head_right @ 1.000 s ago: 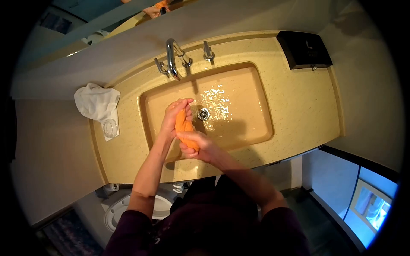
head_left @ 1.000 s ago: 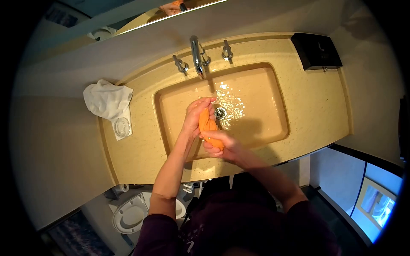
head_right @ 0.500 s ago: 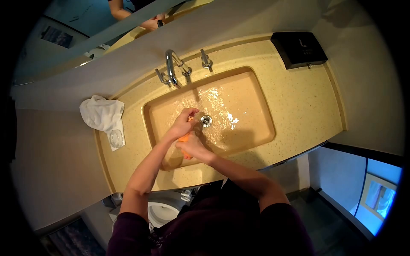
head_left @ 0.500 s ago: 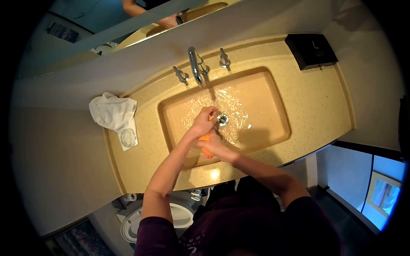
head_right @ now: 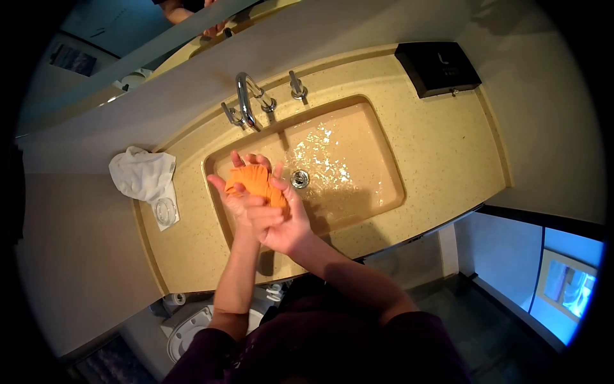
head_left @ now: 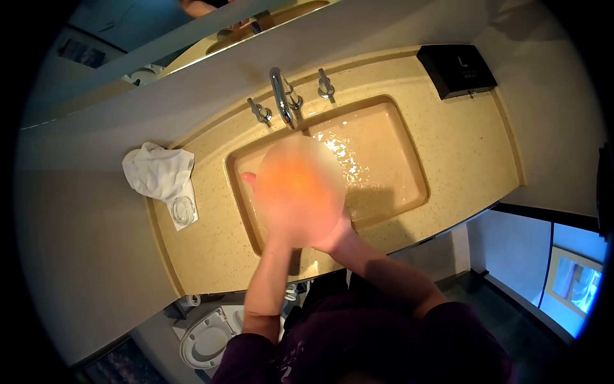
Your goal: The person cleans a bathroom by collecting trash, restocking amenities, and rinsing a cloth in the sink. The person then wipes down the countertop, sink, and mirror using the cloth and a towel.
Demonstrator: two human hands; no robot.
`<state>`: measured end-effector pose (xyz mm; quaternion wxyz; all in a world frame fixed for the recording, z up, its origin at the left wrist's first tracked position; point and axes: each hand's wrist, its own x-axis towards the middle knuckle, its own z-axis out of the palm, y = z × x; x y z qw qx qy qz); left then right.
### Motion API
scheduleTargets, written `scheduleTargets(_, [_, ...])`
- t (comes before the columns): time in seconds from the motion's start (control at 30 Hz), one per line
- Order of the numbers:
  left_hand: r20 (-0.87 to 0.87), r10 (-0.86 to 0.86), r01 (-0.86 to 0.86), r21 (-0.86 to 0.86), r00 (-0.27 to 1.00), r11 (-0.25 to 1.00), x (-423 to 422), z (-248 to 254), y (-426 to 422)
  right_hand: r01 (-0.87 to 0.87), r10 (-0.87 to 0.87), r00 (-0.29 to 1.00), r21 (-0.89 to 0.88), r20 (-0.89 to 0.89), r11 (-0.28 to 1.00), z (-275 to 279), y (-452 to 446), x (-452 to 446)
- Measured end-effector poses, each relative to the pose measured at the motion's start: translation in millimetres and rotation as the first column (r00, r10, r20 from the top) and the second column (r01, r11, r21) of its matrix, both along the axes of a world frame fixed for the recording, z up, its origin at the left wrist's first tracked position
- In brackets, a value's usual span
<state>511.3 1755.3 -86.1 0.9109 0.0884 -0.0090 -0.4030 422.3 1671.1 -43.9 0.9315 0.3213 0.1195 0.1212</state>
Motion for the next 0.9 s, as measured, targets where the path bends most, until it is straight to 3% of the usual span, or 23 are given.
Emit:
scheduleTargets(0.07, [-0.191,0.272,-0.245,0.153,0.943,0.957,-7.5,15.5,-11.5,0.051,-0.048,0.990,0.020,-0.129,0.998,-1.8,2.7,8.0])
scheduleTargets(0.17, [-0.301,0.149,-0.152,0.016,0.942,0.988,19.3,-21.8,-6.9,-0.117,0.118,0.990,0.016,-0.079,0.993,-5.1,-4.1,11.8])
scheduleTargets(0.2, [-0.250,0.065,-0.044,0.089,0.966,0.995,24.7,-23.4,-3.3,-0.179,0.162,0.983,-0.289,-0.084,0.940,-10.6,-2.4,8.2])
scheduleTargets(0.23, [-0.204,-0.024,0.059,0.167,0.979,0.984,29.4,-25.0,0.6,-0.222,0.201,0.974,-0.566,-0.099,0.794,-13.9,-1.6,6.5])
scheduleTargets(0.27, [-0.204,-0.019,0.054,0.169,0.979,0.984,32.0,-19.3,3.2,-0.225,0.206,0.974,-0.564,-0.098,0.795,-11.1,-2.3,5.8])
scheduleTargets(0.33, [-0.095,-0.125,0.152,0.371,0.988,0.916,31.6,2.4,6.1,-0.322,0.282,0.939,-0.788,-0.196,0.524,-1.8,-3.3,2.1])
scheduleTargets(0.37, [-0.094,-0.120,0.147,0.368,0.988,0.918,31.5,9.0,5.5,-0.324,0.286,0.938,-0.790,-0.197,0.520,-2.0,-3.9,1.7])
scheduleTargets(0.43, [0.027,-0.178,0.138,0.522,0.984,0.842,31.3,18.6,4.2,-0.328,0.307,0.917,-0.918,-0.253,0.223,-5.1,-3.8,1.4])
scheduleTargets(0.47, [0.029,-0.174,0.133,0.520,0.984,0.844,31.9,21.2,3.9,-0.326,0.310,0.917,-0.919,-0.251,0.219,-7.8,-1.7,2.4])
scheduleTargets(0.53, [0.103,-0.228,0.109,0.649,0.968,0.753,35.0,24.4,2.2,-0.307,0.280,0.907,-0.949,-0.315,-0.073,-16.8,4.2,6.5])
scheduleTargets(0.57, [0.106,-0.227,0.105,0.649,0.968,0.753,37.0,24.5,1.9,-0.303,0.281,0.908,-0.950,-0.312,-0.073,-22.6,6.5,8.2])
scheduleTargets(0.63, [0.163,-0.330,0.076,0.793,0.930,0.604,39.7,21.4,2.3,-0.279,0.250,0.910,-0.934,-0.332,-0.224,-35.8,12.2,10.0])
scheduleTargets(0.67, [0.163,-0.330,0.075,0.793,0.930,0.604,40.4,16.4,2.1,-0.278,0.251,0.910,-0.934,-0.331,-0.224,-41.4,16.0,11.4])
scheduleTargets(0.73, [0.285,-0.413,-0.075,0.887,0.865,0.455,40.0,-0.9,1.1,-0.220,0.056,0.945,-0.754,-0.322,-0.619,-53.2,25.1,14.8])
scheduleTargets(0.87, [0.399,-0.415,-0.283,0.906,0.818,0.314,31.0,-53.9,-4.0,-0.185,-0.027,0.974,-0.725,-0.224,-0.664,-130.6,43.1,19.9])
scheduleTargets(0.9, [0.492,-0.424,-0.446,0.870,0.761,0.210,29.6,-76.0,-4.1,-0.235,-0.056,0.950,-0.584,-0.307,-0.777,-137.9,43.2,21.7])
